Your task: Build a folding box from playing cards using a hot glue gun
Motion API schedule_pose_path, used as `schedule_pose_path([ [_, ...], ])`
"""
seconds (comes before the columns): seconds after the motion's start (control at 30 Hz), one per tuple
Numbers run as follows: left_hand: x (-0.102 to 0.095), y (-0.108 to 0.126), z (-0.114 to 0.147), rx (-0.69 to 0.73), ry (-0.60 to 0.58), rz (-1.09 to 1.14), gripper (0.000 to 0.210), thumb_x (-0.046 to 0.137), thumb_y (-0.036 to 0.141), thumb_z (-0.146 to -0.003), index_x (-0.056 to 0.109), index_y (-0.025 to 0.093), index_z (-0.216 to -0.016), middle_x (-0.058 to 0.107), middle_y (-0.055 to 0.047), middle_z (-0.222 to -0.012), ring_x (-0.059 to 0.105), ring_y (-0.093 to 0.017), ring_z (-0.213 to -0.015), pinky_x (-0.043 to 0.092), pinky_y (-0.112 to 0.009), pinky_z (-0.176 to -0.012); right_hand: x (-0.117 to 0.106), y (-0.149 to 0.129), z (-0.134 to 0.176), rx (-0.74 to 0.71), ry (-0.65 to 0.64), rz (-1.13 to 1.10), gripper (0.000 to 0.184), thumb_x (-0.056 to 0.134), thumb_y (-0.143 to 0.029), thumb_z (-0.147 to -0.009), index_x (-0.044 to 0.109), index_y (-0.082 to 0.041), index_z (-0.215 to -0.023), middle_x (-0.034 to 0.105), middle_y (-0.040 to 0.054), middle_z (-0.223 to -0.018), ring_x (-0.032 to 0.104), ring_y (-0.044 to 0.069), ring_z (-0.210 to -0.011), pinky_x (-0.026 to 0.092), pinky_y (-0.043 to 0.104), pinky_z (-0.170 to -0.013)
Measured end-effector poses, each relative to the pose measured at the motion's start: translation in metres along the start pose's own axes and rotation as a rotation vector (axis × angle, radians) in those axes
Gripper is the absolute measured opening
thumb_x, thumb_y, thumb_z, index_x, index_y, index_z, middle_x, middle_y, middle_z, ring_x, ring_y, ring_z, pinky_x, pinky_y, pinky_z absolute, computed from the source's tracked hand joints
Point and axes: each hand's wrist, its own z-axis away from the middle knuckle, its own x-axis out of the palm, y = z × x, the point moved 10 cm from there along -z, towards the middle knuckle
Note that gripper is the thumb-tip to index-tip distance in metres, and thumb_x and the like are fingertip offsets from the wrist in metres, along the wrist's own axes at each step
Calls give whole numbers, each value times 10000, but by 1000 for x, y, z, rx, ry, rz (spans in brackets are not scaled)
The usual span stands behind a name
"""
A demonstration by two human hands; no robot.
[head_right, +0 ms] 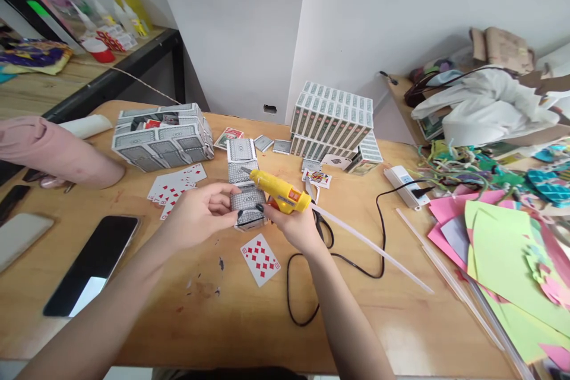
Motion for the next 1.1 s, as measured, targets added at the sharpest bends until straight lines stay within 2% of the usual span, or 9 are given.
schedule_pose_path([
  [0.13, 2, -1, -1, 11, -50, 18, 341, 643, 203, -686, 594, 188, -1023, 705, 14, -728, 685, -148, -665, 550, -246, -632, 2, 1, 0, 5, -13, -8, 257, 722, -370, -669, 561, -197, -771, 576, -29, -682, 527, 107, -597, 449, 248, -542],
  [0.27, 4, -5, -3, -4, -101, 78, 354, 649, 182, -686, 586, 181, -1034, 708, 8, -743, 685, -146, -674, 548, -251, -648, 4, 2, 1, 4, -40, 30, 247, 701, -370, -696, 517, -206, -720, 524, -38, -634, 478, 97, -552, 413, 236, -483],
  [0.4, 7, -7, -4, -9, -137, 129, 375, 650, 168, -689, 583, 181, -1057, 714, -1, -751, 692, -157, -695, 552, -268, -669, 5, -1, 2, -25, -74, 80, 261, 697, -382, -704, 502, -212, -741, 527, -40, -645, 486, 100, -558, 429, 251, -511],
  [0.63, 8, -9, -5, -10, -132, 139, 403, 662, 189, -690, 588, 174, -1086, 717, -8, -757, 697, -170, -698, 559, -287, -681, 7, -9, -1, -140, -93, 152, 258, 696, -372, -717, 503, -205, -762, 550, -33, -648, 502, 104, -561, 429, 250, -522],
  [0.8, 8, -11, -5, 7, -129, 123, 408, 674, 203, -690, 600, 181, -1090, 720, -6, -760, 694, -166, -692, 549, -266, -649, 10, -18, -1, -232, -109, 134, 308, 717, -348, -722, 572, -202, -952, 578, -25, -709, 522, 102, -596, 449, 239, -555],
  [0.93, 7, -10, -6, 10, -106, 117, 393, 676, 192, -676, 607, 187, -1062, 720, 0, -757, 688, -156, -683, 542, -250, -633, 9, -20, 0, -255, -97, 177, 342, 721, -346, -724, 593, -203, -1006, 582, -25, -697, 520, 100, -579, 446, 235, -540],
  [1.1, 7, -9, -6, 1, -100, 117, 383, 673, 185, -665, 608, 186, -1042, 717, 2, -744, 684, -150, -670, 538, -242, -621, 8, -23, 1, -272, -84, 212, 369, 719, -351, -721, 599, -200, -1036, 627, 11, -816, 553, 112, -644, 470, 247, -585],
])
